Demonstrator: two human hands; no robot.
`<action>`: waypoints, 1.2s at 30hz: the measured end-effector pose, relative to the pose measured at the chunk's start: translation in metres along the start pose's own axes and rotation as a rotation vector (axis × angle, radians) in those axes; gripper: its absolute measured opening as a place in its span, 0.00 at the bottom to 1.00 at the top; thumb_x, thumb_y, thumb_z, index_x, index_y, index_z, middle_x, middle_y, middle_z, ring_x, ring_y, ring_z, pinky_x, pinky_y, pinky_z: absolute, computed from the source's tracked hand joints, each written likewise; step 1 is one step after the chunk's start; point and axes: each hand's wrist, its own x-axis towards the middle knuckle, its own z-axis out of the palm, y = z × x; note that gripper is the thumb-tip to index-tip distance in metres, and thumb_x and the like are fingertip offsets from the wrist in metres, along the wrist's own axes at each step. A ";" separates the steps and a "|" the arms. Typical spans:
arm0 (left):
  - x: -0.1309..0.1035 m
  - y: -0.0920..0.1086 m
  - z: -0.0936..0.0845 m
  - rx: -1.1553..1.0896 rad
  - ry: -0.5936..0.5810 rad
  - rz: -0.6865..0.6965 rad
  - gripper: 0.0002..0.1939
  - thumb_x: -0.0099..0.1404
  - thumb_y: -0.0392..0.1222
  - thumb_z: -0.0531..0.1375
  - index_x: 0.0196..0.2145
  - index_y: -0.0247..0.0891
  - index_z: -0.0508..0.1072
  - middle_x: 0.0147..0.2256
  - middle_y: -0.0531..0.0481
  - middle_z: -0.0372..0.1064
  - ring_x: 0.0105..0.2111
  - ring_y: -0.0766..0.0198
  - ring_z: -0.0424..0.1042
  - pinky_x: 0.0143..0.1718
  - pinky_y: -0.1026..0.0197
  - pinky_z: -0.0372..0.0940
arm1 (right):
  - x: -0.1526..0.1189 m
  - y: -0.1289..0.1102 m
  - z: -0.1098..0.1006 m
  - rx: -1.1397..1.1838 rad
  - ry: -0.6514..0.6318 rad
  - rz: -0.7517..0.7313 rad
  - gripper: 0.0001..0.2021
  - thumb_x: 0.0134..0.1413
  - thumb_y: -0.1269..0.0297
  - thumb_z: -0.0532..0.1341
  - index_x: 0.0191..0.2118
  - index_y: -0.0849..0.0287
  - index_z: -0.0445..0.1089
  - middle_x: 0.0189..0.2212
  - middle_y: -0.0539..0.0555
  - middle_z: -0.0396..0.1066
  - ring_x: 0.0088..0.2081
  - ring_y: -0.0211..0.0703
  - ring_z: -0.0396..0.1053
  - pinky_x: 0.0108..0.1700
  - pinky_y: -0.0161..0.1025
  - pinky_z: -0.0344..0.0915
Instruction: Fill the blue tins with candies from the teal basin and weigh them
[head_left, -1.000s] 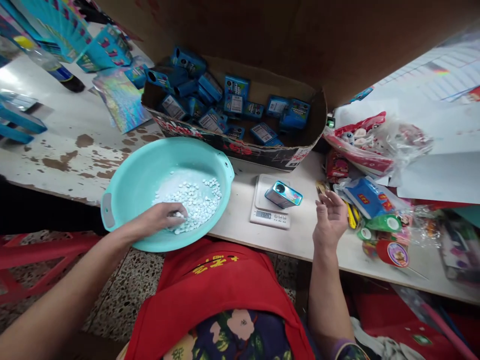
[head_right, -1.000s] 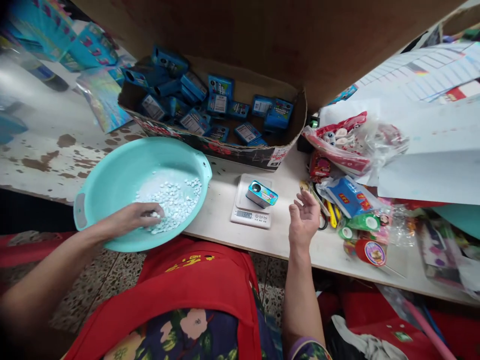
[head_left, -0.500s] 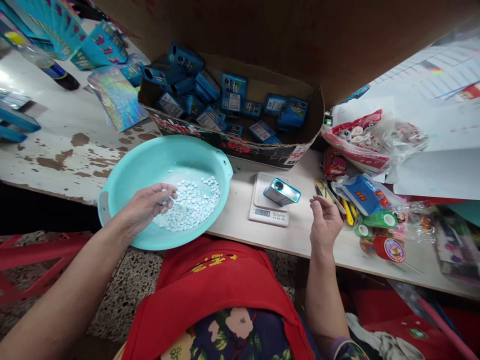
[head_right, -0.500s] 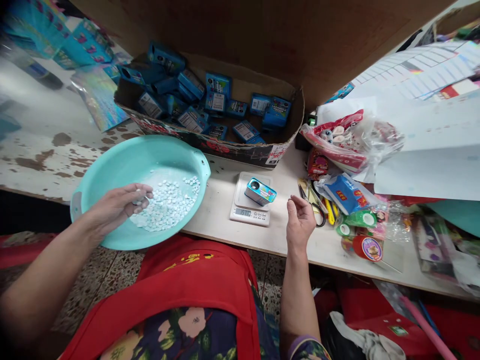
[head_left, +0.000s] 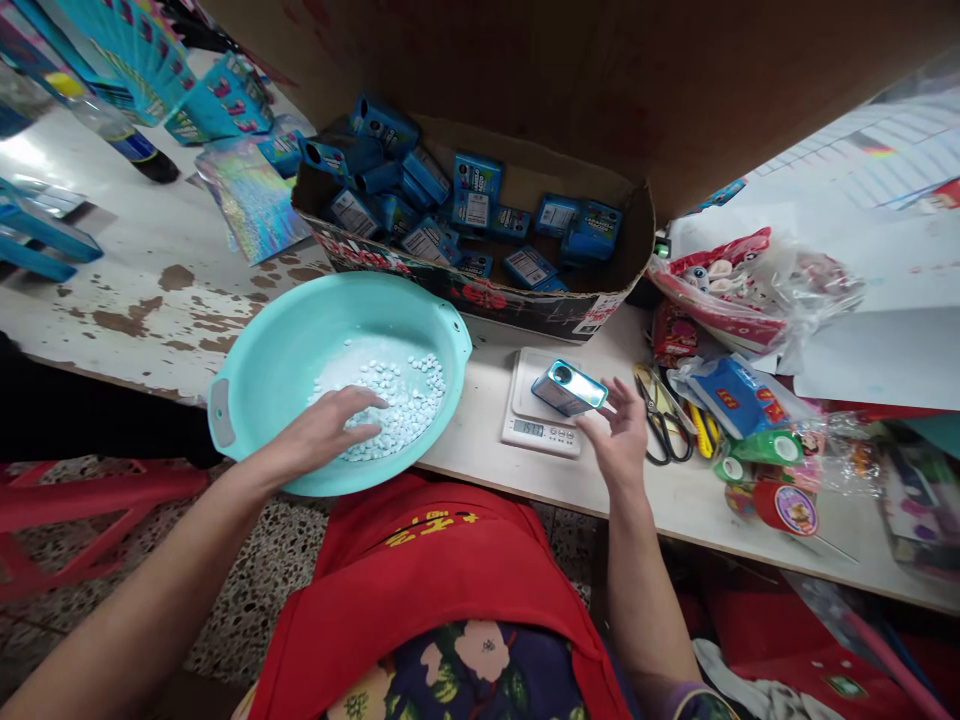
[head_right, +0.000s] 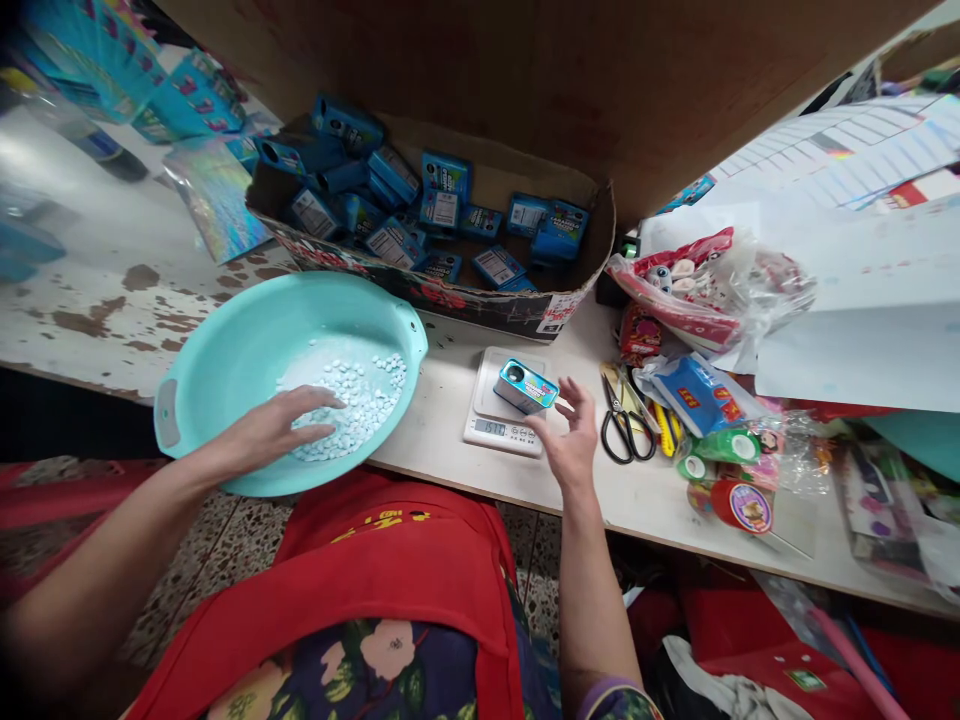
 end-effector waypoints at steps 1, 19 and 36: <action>0.000 0.004 0.002 0.021 0.045 0.008 0.21 0.55 0.56 0.62 0.42 0.41 0.76 0.49 0.43 0.71 0.53 0.46 0.65 0.56 0.47 0.57 | 0.002 -0.001 0.005 -0.044 -0.024 0.002 0.31 0.39 0.56 0.73 0.51 0.56 0.67 0.46 0.55 0.72 0.45 0.46 0.70 0.47 0.45 0.67; 0.036 0.089 0.018 -1.932 0.411 -0.307 0.18 0.72 0.48 0.48 0.38 0.32 0.72 0.34 0.44 0.69 0.31 0.65 0.70 0.39 0.60 0.66 | 0.026 -0.125 0.142 -0.457 -0.371 -0.928 0.18 0.52 0.67 0.64 0.50 0.49 0.71 0.41 0.52 0.74 0.43 0.48 0.70 0.49 0.46 0.57; 0.021 0.047 0.015 -1.697 0.294 -0.195 0.05 0.61 0.33 0.61 0.35 0.30 0.76 0.30 0.47 0.70 0.26 0.70 0.70 0.25 0.69 0.63 | 0.018 -0.088 0.102 0.177 -0.093 -0.179 0.18 0.41 0.59 0.72 0.40 0.57 0.73 0.35 0.50 0.72 0.37 0.41 0.70 0.43 0.41 0.68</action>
